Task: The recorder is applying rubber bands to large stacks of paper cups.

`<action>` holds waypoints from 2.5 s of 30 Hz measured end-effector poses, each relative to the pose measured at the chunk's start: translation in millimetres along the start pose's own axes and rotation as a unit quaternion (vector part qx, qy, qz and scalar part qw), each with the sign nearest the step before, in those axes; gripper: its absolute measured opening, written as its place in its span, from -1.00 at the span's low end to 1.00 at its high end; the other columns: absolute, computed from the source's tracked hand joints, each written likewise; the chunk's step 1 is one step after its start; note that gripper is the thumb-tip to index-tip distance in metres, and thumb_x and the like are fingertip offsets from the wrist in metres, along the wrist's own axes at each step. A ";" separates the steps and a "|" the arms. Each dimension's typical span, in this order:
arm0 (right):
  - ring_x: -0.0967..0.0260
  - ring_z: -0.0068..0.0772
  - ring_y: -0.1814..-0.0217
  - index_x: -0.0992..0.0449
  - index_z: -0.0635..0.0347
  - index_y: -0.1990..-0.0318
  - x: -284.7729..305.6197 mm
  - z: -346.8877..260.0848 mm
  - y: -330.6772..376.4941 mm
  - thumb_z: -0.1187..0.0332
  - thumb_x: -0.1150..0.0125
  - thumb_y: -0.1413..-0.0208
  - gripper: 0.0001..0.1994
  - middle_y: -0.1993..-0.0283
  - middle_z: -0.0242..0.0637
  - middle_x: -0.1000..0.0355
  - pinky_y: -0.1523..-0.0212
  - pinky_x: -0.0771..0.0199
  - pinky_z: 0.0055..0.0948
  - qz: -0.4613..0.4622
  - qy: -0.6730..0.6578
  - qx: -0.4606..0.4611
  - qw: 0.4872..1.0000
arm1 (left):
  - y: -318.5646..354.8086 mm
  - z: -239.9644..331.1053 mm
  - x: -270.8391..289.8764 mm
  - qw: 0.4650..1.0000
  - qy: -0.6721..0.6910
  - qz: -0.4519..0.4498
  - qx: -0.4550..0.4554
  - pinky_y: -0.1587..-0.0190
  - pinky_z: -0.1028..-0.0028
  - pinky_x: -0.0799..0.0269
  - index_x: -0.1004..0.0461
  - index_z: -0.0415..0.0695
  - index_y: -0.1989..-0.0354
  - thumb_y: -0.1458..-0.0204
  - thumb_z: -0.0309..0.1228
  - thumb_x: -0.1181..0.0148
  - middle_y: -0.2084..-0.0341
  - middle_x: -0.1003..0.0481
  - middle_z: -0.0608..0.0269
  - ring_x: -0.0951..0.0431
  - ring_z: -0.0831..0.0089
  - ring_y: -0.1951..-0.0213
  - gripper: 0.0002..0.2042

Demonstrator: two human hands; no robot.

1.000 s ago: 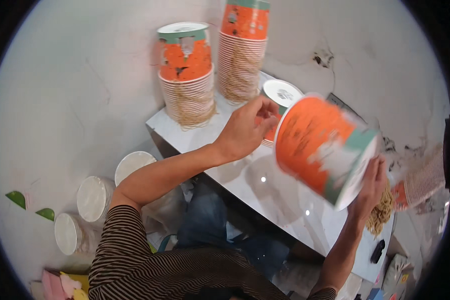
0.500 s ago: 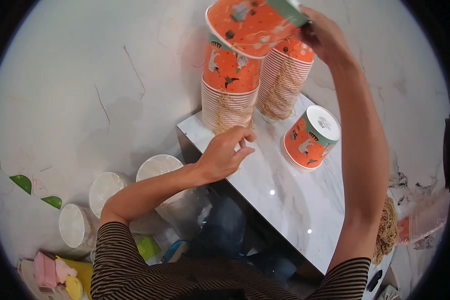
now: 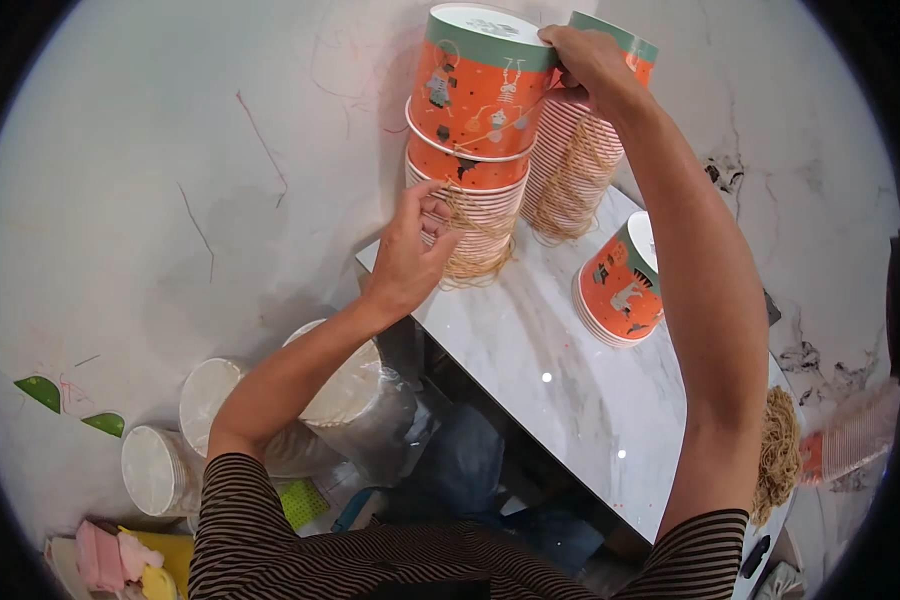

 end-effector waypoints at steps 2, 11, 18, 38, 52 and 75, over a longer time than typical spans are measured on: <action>-0.22 -0.57 0.40 -0.54 0.20 0.30 2.0 -1.3 -0.4 0.13 -0.26 -0.20 -0.72 0.44 -0.44 -0.26 0.34 -0.62 -0.36 -0.008 0.035 -0.001 0.999 | -0.2 2.7 -3.3 1.000 -0.014 -0.003 -0.004 0.24 0.55 -0.51 -0.22 -0.20 -0.35 -0.16 -0.57 -0.31 0.06 -0.44 0.20 -0.53 0.56 0.18 -0.41; -0.23 -0.51 0.41 -0.50 0.21 0.11 -24.3 5.2 29.1 -0.03 -0.14 -0.26 -0.58 0.38 -0.36 -0.26 0.27 -0.59 -0.29 -0.072 0.087 -0.079 0.990 | 5.5 -4.5 -3.6 1.000 0.011 0.003 0.004 0.29 0.56 -0.55 -0.22 -0.20 -0.31 -0.20 -0.56 -0.27 0.07 -0.43 0.18 -0.54 0.54 0.20 -0.47; -0.27 -0.58 0.38 -0.53 0.22 0.03 -7.0 38.4 49.3 -0.47 0.04 -0.28 -0.22 0.34 -0.46 -0.33 0.30 -0.55 -0.37 -0.102 -0.054 -0.133 0.984 | 15.1 -0.2 -8.1 0.999 0.049 -0.003 0.023 0.40 0.61 -0.50 -0.26 -0.20 -0.17 -0.28 -0.55 -0.19 0.09 -0.45 0.20 -0.53 0.57 0.23 -0.65; -0.45 -0.55 0.39 -0.70 0.28 0.10 324.6 153.0 440.5 0.34 -0.33 -0.27 -0.81 0.30 -0.30 -0.65 0.30 -0.50 -0.46 0.215 0.280 -0.156 0.923 | 29.9 124.9 -206.5 0.898 -0.147 -0.130 -0.393 -0.14 0.13 -0.39 -0.52 -0.19 -0.05 0.03 -0.56 -0.45 0.07 -0.56 0.09 -0.53 0.06 -0.02 -0.58; -0.55 -0.39 -0.01 -0.61 0.37 -0.09 190.8 215.7 365.6 -0.12 -0.31 -0.29 -0.39 0.11 -0.19 -0.60 -0.01 -0.64 -0.43 0.019 -0.238 -0.273 0.932 | -38.5 107.7 -220.3 0.983 0.103 -0.151 -0.026 0.05 0.57 -0.52 -0.61 -0.38 -0.04 -0.31 -0.47 -0.26 0.17 -0.62 0.26 -0.56 0.61 0.15 -0.76; -0.42 -0.51 0.23 -0.57 0.39 0.04 319.7 217.5 342.9 0.25 -0.08 -0.44 -0.69 0.24 -0.28 -0.54 0.17 -0.49 -0.39 0.413 0.059 -0.091 0.904 | -82.7 -5.4 -267.0 0.901 0.350 -0.137 0.217 -0.06 0.44 -0.48 -0.53 -0.35 -0.04 -0.36 -0.39 -0.19 0.09 -0.59 0.20 -0.58 0.46 0.08 -0.75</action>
Point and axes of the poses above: each hand's wrist, its own y-axis away from the middle knuckle, its own x-axis out of the back of the hand, z = x × y, the point moved 3 cm from there along -y, towards the middle knuckle
